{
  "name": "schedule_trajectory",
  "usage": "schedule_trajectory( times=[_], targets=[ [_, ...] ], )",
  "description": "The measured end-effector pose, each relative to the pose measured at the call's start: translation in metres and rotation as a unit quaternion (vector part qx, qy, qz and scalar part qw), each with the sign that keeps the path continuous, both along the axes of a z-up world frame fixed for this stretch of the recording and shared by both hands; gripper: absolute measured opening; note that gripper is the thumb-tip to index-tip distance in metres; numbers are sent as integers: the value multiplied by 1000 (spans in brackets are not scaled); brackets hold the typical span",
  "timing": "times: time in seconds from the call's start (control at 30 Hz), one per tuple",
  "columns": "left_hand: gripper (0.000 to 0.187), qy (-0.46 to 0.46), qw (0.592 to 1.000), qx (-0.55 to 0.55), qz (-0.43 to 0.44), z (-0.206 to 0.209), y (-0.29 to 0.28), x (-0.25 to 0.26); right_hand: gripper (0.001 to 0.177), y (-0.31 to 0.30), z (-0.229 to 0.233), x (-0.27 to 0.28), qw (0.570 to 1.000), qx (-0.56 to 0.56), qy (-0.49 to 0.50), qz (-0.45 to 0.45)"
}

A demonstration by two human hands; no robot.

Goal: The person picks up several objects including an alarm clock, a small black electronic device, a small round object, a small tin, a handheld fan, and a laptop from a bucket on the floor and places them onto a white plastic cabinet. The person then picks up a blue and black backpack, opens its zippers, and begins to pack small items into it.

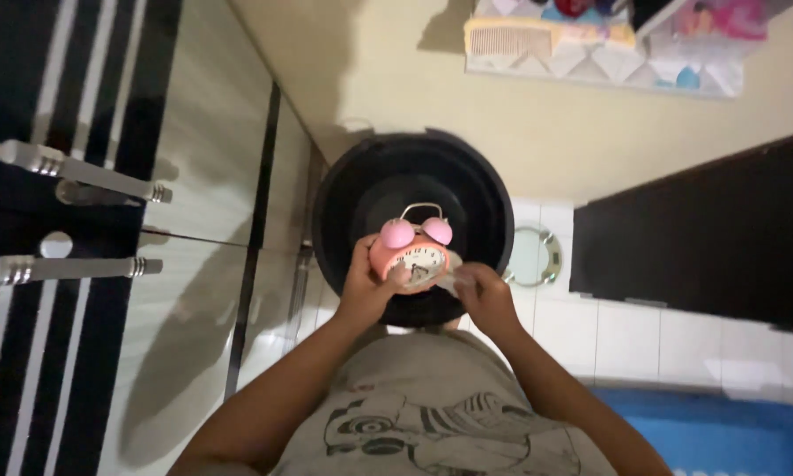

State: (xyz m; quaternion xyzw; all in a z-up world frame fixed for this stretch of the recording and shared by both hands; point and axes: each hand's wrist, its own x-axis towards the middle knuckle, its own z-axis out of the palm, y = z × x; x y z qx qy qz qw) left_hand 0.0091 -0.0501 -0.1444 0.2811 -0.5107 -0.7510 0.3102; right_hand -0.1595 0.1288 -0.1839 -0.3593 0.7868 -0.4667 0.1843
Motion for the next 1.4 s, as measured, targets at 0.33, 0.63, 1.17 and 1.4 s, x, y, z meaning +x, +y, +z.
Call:
schedule_trajectory(
  times=[0.33, 0.63, 1.17, 1.4],
  targets=[
    [70, 12, 992, 97, -83, -61, 4, 4, 39, -11, 42, 16, 965, -116, -236, 9],
    [74, -10, 975, 191, -109, 18, -1, -8, 52, -21, 59, 15, 928, -207, -309, -4],
    [59, 90, 985, -86, 121, 49, 82, 15, 54, -37, 106, -48, 887, -189, -272, 321],
    [67, 108, 942, -101, 301, 43, 154, 71, 49, -57, 109, 1, 823, -147, -227, 499]
  ],
)
